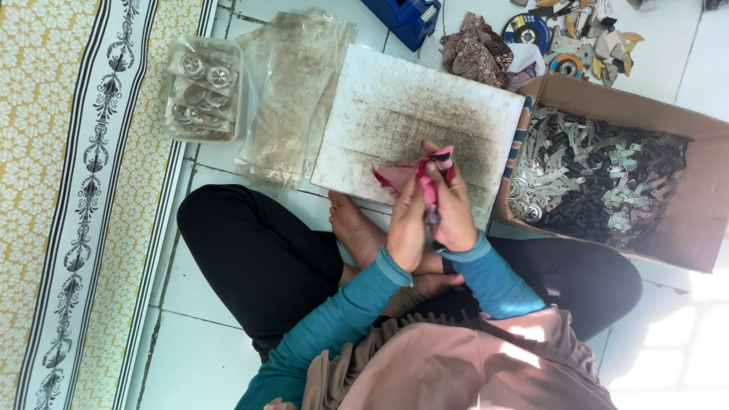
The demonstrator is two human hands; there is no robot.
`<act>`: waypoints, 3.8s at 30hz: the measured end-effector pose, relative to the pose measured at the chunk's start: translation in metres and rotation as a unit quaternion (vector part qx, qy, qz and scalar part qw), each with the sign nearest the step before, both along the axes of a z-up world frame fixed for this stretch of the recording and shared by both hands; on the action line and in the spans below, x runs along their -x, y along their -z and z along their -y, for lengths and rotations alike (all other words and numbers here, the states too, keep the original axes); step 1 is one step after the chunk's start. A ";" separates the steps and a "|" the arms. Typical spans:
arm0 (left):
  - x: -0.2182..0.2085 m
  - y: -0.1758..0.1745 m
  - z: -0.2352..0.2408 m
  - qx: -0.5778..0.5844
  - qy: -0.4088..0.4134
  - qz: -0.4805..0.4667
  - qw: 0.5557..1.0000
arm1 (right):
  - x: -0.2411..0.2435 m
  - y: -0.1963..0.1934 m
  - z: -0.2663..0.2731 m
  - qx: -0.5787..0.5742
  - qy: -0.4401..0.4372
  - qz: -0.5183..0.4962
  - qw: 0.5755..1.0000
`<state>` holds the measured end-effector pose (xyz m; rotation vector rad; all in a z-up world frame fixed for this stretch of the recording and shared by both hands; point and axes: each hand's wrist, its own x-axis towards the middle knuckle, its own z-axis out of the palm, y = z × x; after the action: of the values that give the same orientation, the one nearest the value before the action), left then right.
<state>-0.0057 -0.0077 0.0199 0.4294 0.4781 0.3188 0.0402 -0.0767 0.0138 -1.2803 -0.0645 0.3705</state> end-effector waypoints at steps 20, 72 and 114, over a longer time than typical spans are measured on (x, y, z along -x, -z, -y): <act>0.020 0.036 -0.008 0.143 0.265 0.141 0.943 | -0.063 0.006 0.071 0.154 0.051 0.305 0.938; -0.020 0.024 -0.040 0.022 0.245 -0.049 0.968 | -0.177 -0.046 0.123 0.347 0.003 0.377 0.859; -0.134 0.105 0.143 -0.711 0.348 0.137 0.596 | -0.157 0.126 0.279 0.580 -0.146 0.018 0.801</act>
<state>0.1286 -0.1509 -0.0850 2.0623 -0.4189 -0.0928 0.1968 -0.3559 -0.1122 -2.5207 -0.0673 0.7008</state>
